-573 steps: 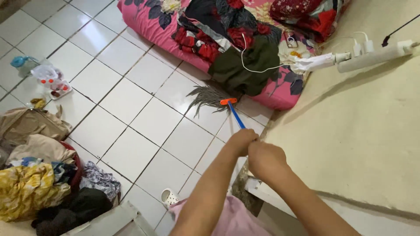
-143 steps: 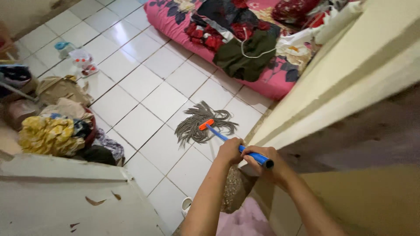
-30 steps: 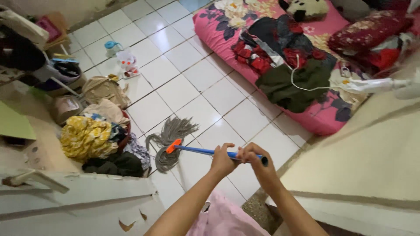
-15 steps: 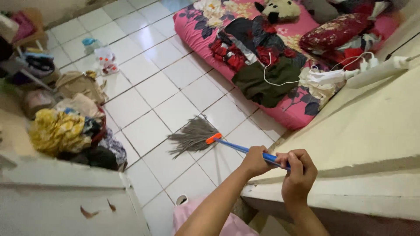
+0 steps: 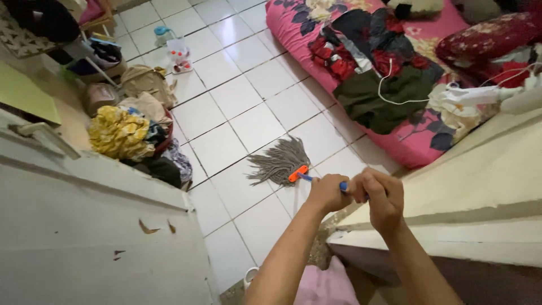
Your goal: Mopping the tiled floor in a bedroom using a string mop.
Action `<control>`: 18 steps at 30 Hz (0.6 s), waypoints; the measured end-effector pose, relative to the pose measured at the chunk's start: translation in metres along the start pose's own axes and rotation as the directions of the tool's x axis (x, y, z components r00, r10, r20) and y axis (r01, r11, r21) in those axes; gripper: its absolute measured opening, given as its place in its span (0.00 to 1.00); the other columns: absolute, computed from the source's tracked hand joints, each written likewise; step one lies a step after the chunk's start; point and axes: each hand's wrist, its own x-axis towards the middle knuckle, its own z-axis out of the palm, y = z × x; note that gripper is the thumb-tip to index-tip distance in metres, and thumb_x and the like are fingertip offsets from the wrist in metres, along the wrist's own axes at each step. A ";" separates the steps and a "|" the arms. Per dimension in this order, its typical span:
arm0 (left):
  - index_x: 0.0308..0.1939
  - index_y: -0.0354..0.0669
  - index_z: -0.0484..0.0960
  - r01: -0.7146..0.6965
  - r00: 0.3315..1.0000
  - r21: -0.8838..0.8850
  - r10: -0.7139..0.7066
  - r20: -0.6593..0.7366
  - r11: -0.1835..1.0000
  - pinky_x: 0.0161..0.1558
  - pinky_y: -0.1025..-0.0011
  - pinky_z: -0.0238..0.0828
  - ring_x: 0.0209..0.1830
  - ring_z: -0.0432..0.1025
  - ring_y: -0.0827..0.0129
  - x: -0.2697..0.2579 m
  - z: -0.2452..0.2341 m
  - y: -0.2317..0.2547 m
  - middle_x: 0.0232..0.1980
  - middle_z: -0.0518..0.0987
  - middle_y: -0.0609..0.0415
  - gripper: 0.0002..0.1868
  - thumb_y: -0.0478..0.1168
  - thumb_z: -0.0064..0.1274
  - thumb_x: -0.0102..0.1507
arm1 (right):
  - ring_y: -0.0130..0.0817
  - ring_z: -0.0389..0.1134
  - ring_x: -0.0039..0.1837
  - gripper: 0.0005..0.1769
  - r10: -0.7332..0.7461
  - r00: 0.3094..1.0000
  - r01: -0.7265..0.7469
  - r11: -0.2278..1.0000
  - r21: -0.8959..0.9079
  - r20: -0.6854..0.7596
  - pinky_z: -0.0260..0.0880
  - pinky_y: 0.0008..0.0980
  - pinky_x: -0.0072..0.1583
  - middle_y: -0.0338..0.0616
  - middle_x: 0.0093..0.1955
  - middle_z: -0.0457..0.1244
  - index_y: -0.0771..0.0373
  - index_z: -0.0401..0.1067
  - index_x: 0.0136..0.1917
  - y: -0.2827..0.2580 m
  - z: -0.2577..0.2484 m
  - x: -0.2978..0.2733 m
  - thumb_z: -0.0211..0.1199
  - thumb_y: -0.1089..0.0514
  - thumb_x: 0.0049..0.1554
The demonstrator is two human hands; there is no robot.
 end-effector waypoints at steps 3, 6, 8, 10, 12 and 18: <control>0.33 0.54 0.86 0.028 0.999 0.052 -0.026 -0.039 0.998 0.53 0.46 0.60 0.46 0.78 0.51 -0.025 -0.046 -0.006 0.40 0.85 0.50 0.09 0.48 0.51 0.56 | 0.29 0.56 0.34 0.23 -0.056 0.998 0.050 0.990 0.135 0.038 0.58 0.30 0.40 0.43 0.29 0.56 0.67 0.62 0.32 0.002 0.033 0.012 0.44 0.57 0.68; 0.31 0.52 0.87 0.153 0.988 0.076 -0.151 -0.035 0.985 0.57 0.47 0.58 0.44 0.78 0.51 -0.052 -0.089 -0.016 0.40 0.85 0.48 0.12 0.47 0.48 0.58 | 0.31 0.56 0.33 0.25 -0.076 0.996 0.059 0.964 0.261 0.056 0.62 0.34 0.42 0.43 0.28 0.56 0.66 0.62 0.32 -0.005 0.076 0.024 0.45 0.55 0.69; 0.31 0.51 0.87 0.217 0.975 0.072 -0.213 -0.056 0.974 0.57 0.48 0.58 0.44 0.78 0.50 -0.068 -0.106 -0.037 0.40 0.85 0.47 0.12 0.48 0.48 0.59 | 0.30 0.55 0.33 0.25 -0.082 0.993 0.052 0.952 0.301 0.086 0.62 0.34 0.43 0.42 0.28 0.55 0.65 0.61 0.32 -0.002 0.103 0.029 0.45 0.54 0.70; 0.31 0.50 0.87 0.279 0.959 0.067 -0.273 -0.077 0.958 0.57 0.49 0.58 0.44 0.78 0.49 -0.085 -0.123 -0.056 0.40 0.84 0.46 0.13 0.48 0.48 0.60 | 0.30 0.53 0.32 0.26 -0.089 0.989 0.046 0.939 0.341 0.114 0.62 0.35 0.44 0.42 0.28 0.53 0.64 0.59 0.32 -0.001 0.130 0.033 0.44 0.53 0.71; 0.31 0.50 0.87 0.350 0.934 0.054 -0.344 -0.100 0.935 0.55 0.50 0.59 0.43 0.79 0.49 -0.104 -0.141 -0.075 0.39 0.85 0.45 0.14 0.48 0.48 0.61 | 0.32 0.55 0.32 0.25 -0.054 0.989 -0.008 0.911 0.413 0.139 0.61 0.35 0.41 0.43 0.27 0.52 0.64 0.59 0.31 -0.003 0.159 0.035 0.45 0.53 0.70; 0.28 0.49 0.87 0.448 0.880 0.064 -0.427 -0.206 0.892 0.49 0.49 0.61 0.43 0.77 0.49 -0.157 -0.163 -0.141 0.37 0.84 0.46 0.14 0.49 0.49 0.59 | 0.34 0.56 0.32 0.24 -0.003 0.968 -0.113 0.887 0.447 0.251 0.60 0.36 0.40 0.43 0.26 0.52 0.64 0.59 0.31 0.004 0.234 0.025 0.45 0.53 0.68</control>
